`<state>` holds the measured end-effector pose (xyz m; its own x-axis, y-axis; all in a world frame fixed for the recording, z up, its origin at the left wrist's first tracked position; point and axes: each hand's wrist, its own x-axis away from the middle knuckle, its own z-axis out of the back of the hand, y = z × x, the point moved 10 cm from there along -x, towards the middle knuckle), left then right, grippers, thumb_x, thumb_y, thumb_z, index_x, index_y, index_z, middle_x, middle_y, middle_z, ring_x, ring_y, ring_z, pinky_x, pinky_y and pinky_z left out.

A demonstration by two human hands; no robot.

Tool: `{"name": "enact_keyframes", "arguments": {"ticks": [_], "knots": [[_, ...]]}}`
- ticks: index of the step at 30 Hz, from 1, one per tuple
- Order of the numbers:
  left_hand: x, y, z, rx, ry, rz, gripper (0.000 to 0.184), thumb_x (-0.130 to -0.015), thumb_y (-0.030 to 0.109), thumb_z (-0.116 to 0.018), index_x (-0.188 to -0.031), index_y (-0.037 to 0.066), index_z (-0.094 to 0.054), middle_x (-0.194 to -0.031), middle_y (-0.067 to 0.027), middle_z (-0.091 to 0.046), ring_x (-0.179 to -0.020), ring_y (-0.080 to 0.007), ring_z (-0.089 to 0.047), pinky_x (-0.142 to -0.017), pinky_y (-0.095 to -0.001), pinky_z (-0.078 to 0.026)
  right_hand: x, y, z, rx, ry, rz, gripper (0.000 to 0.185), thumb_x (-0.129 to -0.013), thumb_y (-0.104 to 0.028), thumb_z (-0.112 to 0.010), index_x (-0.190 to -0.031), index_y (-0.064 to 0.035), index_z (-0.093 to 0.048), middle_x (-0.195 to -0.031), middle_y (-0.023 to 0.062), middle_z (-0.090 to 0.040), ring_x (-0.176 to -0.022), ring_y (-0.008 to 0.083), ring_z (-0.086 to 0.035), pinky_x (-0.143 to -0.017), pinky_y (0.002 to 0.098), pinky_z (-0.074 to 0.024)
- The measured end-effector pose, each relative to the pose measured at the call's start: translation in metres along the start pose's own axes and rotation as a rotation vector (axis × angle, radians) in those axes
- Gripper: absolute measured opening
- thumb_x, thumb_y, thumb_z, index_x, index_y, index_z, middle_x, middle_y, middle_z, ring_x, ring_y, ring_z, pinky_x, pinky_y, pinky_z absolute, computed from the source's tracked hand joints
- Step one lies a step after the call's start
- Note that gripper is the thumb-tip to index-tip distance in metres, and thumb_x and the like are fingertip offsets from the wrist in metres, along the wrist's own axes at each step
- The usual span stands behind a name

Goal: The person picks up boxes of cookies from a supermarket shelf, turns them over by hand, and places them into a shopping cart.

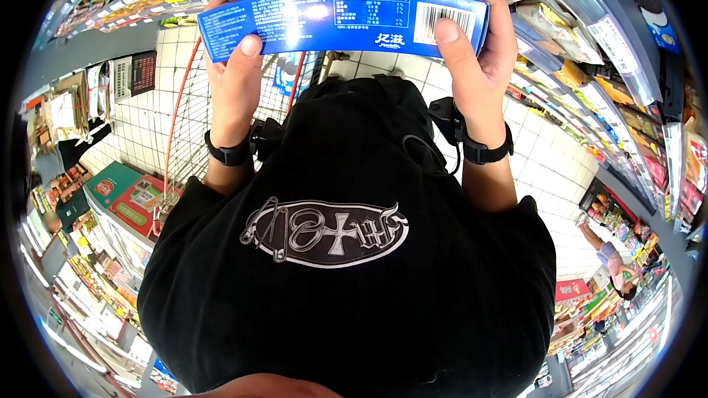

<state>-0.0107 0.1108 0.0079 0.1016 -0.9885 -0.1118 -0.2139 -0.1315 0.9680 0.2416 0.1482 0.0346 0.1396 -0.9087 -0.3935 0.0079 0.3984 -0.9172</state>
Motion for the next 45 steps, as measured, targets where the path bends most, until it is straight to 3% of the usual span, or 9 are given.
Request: {"name": "enact_keyframes", "arguments": {"ticks": [7, 15, 19, 25, 31, 34, 38, 44, 45], "knots": [[-0.003, -0.004, 0.002, 0.030, -0.004, 0.019, 0.081, -0.078, 0.033, -0.074, -0.139, 0.001, -0.031, -0.115, -0.0090, -0.052, -0.111, -0.0180, -0.051, -0.100, -0.0334, -0.038, -0.002, 0.002, -0.002, -0.004, -0.031, 0.054, 0.062, -0.085, -0.039, -0.062, -0.130, 0.0000, -0.045, -0.129, 0.0226, -0.051, -0.118, 0.0280, -0.052, -0.097, 0.0375, -0.0436], [-0.003, 0.003, 0.005, -0.185, 0.009, -0.072, 0.081, -0.076, 0.027, -0.075, -0.138, 0.002, -0.030, -0.107, -0.0135, -0.056, -0.093, -0.0151, -0.059, -0.085, -0.0270, -0.049, -0.006, 0.016, -0.001, 0.021, 0.032, -0.039, 0.061, -0.086, -0.030, -0.063, -0.136, -0.0018, -0.041, -0.136, 0.0196, -0.046, -0.118, 0.0255, -0.051, -0.100, 0.0369, -0.0416], [-0.006, -0.008, 0.009, -0.111, -0.049, 0.015, 0.082, -0.075, 0.017, -0.077, -0.139, 0.003, -0.029, -0.111, -0.0146, -0.056, -0.095, -0.0165, -0.061, -0.086, -0.0279, -0.050, -0.007, 0.015, -0.003, 0.018, 0.019, -0.047, 0.061, -0.086, -0.027, -0.064, -0.137, -0.0016, -0.040, -0.138, 0.0181, -0.046, -0.121, 0.0253, -0.049, -0.102, 0.0367, -0.0392], [-0.008, 0.003, 0.014, -0.007, -0.072, -0.068, 0.085, -0.069, 0.003, -0.080, -0.137, 0.004, -0.030, -0.124, -0.0162, -0.053, -0.109, -0.0225, -0.057, -0.093, -0.0345, -0.050, -0.008, 0.003, -0.013, 0.123, -0.064, 0.119, 0.063, -0.086, -0.022, -0.065, -0.139, -0.0011, -0.037, -0.140, 0.0172, -0.044, -0.126, 0.0245, -0.045, -0.105, 0.0360, -0.0350], [0.001, 0.033, 0.006, -0.106, -0.138, -0.404, 0.074, -0.068, -0.002, -0.079, -0.128, 0.009, -0.036, -0.134, -0.0254, -0.040, -0.118, -0.0297, -0.050, -0.090, -0.0371, -0.052, -0.009, 0.009, -0.023, -0.010, 0.024, -0.048, 0.064, -0.090, -0.018, -0.060, -0.142, 0.0003, -0.028, -0.128, 0.0170, -0.050, -0.122, 0.0228, -0.047, -0.103, 0.0370, -0.0376], [0.008, 0.039, -0.005, -0.097, -0.267, -0.516, 0.062, -0.066, 0.001, -0.081, -0.117, 0.006, -0.045, -0.135, -0.0276, -0.039, -0.121, -0.0356, -0.047, -0.096, -0.0424, -0.046, -0.009, 0.021, -0.025, -0.106, 0.094, -0.204, 0.061, -0.095, -0.020, -0.055, -0.142, 0.0028, -0.025, -0.128, 0.0179, -0.051, -0.117, 0.0240, -0.053, -0.100, 0.0387, -0.0430], [0.016, 0.043, -0.017, -0.077, -0.380, -0.480, 0.035, -0.072, 0.028, -0.077, -0.094, 0.002, -0.068, -0.130, -0.0311, -0.045, -0.121, -0.0433, -0.047, -0.100, -0.0478, -0.039, -0.003, 0.034, -0.023, -0.328, 0.050, -0.342, 0.058, -0.097, -0.020, -0.050, -0.142, 0.0036, -0.023, -0.128, 0.0172, -0.052, -0.110, 0.0275, -0.058, -0.097, 0.0421, -0.0461], [0.016, 0.039, -0.021, -0.261, -0.461, -0.430, 0.019, -0.071, 0.009, -0.075, -0.089, 0.003, -0.071, -0.127, -0.0265, -0.052, -0.116, -0.0372, -0.054, -0.095, -0.0441, -0.045, 0.003, 0.039, -0.024, -0.453, 0.077, -0.356, 0.049, -0.098, -0.023, -0.048, -0.135, 0.0030, -0.031, -0.125, 0.0172, -0.053, -0.109, 0.0278, -0.059, -0.092, 0.0420, -0.0485], [0.017, 0.038, -0.022, -0.210, -0.501, -0.476, 0.032, -0.072, 0.005, -0.074, -0.102, 0.001, -0.067, -0.129, -0.0265, -0.050, -0.119, -0.0352, -0.052, -0.097, -0.0433, -0.044, 0.005, 0.041, -0.021, -0.454, 0.077, -0.363, 0.049, -0.098, -0.023, -0.048, -0.135, 0.0030, -0.031, -0.125, 0.0172, -0.053, -0.109, 0.0278, -0.059, -0.092, 0.0420, -0.0485]]}}
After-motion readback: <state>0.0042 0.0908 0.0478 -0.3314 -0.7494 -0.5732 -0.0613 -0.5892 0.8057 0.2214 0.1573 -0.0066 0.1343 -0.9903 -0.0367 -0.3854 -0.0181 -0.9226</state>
